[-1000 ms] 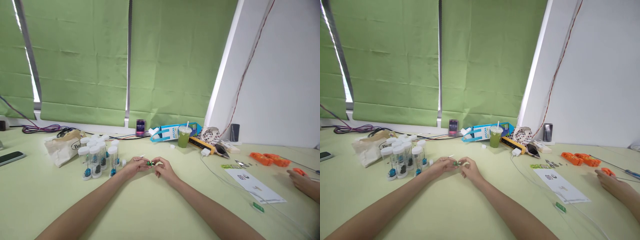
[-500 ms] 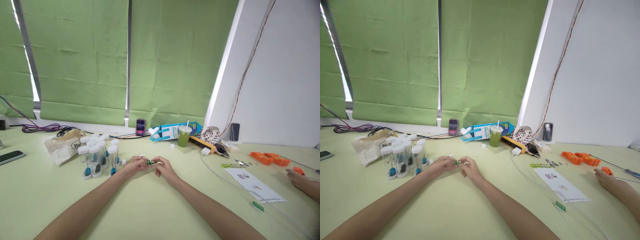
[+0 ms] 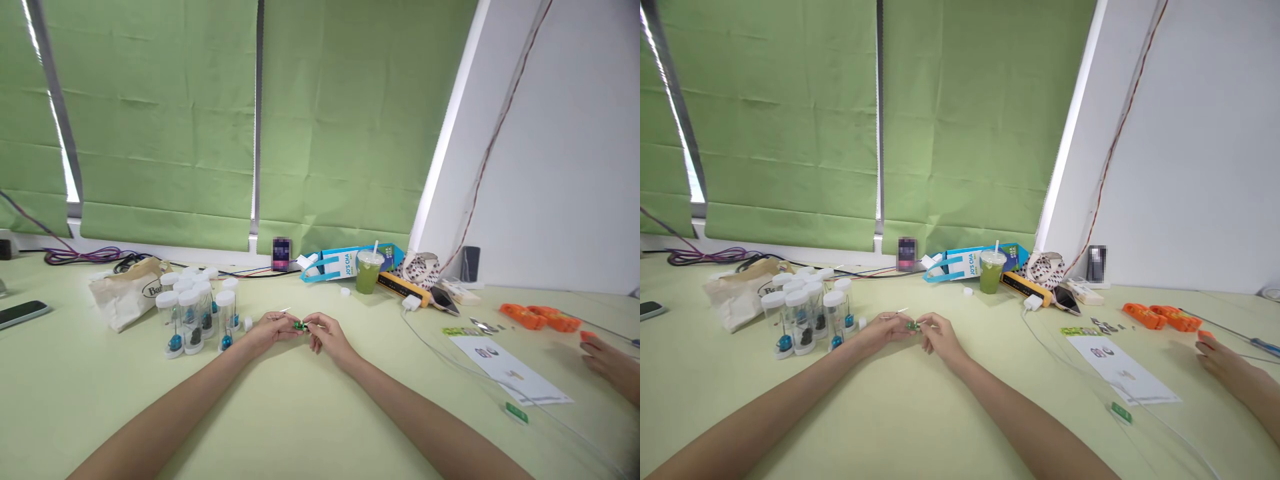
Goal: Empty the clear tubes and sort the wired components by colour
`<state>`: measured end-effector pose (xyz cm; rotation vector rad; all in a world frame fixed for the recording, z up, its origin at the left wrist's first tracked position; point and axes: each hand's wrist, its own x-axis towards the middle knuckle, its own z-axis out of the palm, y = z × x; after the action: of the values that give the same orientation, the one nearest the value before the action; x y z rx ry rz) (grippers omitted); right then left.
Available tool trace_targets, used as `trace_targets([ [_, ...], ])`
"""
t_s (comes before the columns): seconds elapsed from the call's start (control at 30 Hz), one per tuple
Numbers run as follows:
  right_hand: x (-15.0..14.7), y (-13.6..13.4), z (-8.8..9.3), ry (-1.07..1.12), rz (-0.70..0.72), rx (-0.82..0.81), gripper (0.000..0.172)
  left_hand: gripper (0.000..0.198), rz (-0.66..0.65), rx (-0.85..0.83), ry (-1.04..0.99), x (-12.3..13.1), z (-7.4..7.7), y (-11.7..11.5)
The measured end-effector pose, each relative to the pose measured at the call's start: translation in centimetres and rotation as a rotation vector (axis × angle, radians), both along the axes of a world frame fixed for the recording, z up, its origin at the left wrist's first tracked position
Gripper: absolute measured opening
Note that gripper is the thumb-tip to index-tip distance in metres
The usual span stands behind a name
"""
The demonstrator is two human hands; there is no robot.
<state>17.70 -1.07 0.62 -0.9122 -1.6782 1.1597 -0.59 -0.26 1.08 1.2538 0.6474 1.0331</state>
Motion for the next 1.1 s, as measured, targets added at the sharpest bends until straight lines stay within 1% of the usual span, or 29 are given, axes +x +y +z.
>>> trace_targets([
  [0.2,0.0,0.1,-0.1,0.032,0.01,-0.004,0.03,0.019,-0.015,0.012,0.025,-0.1,0.0,-0.1],
  [0.37,-0.1,0.1,0.0,0.026,0.019,-0.017,0.032,0.019,0.011,-0.002,0.007,0.0,-0.1,0.0],
  [0.5,-0.1,-0.1,0.3,0.017,-0.019,-0.034,0.03,0.019,0.018,-0.014,0.001,0.0,-0.1,0.0],
  [0.63,-0.1,-0.6,0.6,0.012,-0.006,-0.002,0.027,0.019,0.01,-0.009,0.005,0.1,0.0,-0.1],
  [0.77,0.0,-0.9,0.9,-0.009,-0.006,-0.005,0.026,0.019,0.015,0.005,0.005,0.1,0.0,-0.1],
  [1.1,0.0,-0.3,0.3,-0.01,-0.003,0.011,0.026,0.02,0.004,0.022,0.043,0.1,0.2,-0.3],
])
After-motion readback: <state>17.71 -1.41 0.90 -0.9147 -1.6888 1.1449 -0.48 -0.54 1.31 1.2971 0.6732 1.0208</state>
